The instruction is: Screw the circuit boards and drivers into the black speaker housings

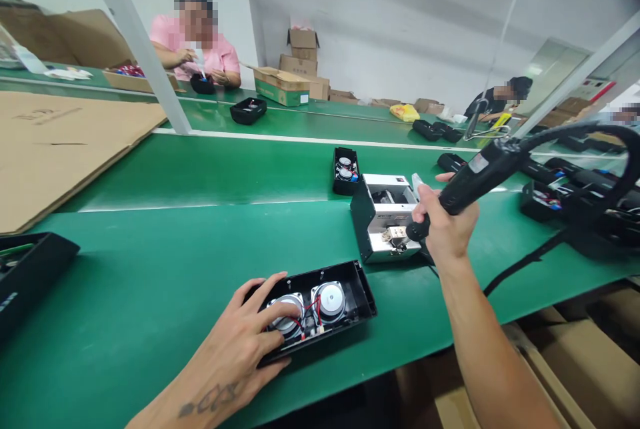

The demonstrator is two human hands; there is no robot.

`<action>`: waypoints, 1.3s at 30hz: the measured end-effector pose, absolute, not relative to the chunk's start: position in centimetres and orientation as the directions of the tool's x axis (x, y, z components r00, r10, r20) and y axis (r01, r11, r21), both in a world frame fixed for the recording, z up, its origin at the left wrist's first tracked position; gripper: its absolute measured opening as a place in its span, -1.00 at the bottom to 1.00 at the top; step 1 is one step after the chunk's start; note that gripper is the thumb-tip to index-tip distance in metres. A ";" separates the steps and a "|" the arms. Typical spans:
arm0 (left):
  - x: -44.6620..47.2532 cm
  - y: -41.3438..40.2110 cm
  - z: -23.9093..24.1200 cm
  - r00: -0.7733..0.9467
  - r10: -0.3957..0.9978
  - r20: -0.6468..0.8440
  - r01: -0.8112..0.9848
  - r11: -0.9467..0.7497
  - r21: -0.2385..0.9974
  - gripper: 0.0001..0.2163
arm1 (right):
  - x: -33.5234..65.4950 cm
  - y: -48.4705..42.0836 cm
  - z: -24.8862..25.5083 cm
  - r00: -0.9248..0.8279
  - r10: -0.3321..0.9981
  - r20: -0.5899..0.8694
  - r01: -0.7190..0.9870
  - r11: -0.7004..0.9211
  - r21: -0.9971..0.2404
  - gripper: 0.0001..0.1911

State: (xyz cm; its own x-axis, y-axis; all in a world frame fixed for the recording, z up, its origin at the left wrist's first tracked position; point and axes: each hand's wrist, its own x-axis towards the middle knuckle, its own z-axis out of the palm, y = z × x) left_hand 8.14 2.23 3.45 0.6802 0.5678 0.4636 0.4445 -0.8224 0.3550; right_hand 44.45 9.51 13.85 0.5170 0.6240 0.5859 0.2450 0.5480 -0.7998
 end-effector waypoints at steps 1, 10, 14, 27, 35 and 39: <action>8.1 2.2 3.4 0.681 0.568 0.462 0.445 -0.822 0.356 -0.73 | 44.5 9.6 13.7 0.517 0.625 0.585 0.249 0.544 -0.801 -0.57; 8.1 2.4 3.4 0.683 0.574 0.451 0.444 -0.817 0.368 -0.74 | 44.2 10.0 13.9 0.465 0.719 0.516 0.239 0.459 -0.855 -0.65; 8.1 2.4 3.3 0.677 0.576 0.458 0.432 -0.815 0.387 -0.74 | 43.8 8.5 13.2 0.350 0.880 0.322 0.196 0.267 -0.943 -0.64; 8.1 1.7 4.5 0.722 0.598 0.349 0.491 -0.797 0.350 -0.81 | 37.1 -2.6 14.7 0.297 0.841 0.452 -0.247 0.525 -0.814 -0.70; 8.1 1.6 4.4 0.730 0.594 0.338 0.507 -0.802 0.314 -0.81 | 34.0 -1.4 11.9 0.115 0.890 0.442 -0.299 0.455 -0.839 -0.69; 8.2 1.6 4.5 0.726 0.598 0.339 0.503 -0.798 0.332 -0.80 | 33.9 -1.2 11.9 0.124 0.893 0.432 -0.314 0.448 -0.837 -0.72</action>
State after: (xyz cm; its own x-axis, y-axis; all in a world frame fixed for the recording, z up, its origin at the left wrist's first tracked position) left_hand 8.23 1.62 4.49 0.7261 0.5982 0.3390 0.5026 -0.7982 0.3320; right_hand 33.90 -1.19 11.86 0.1236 0.8933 0.4322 -0.3138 0.4483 -0.8370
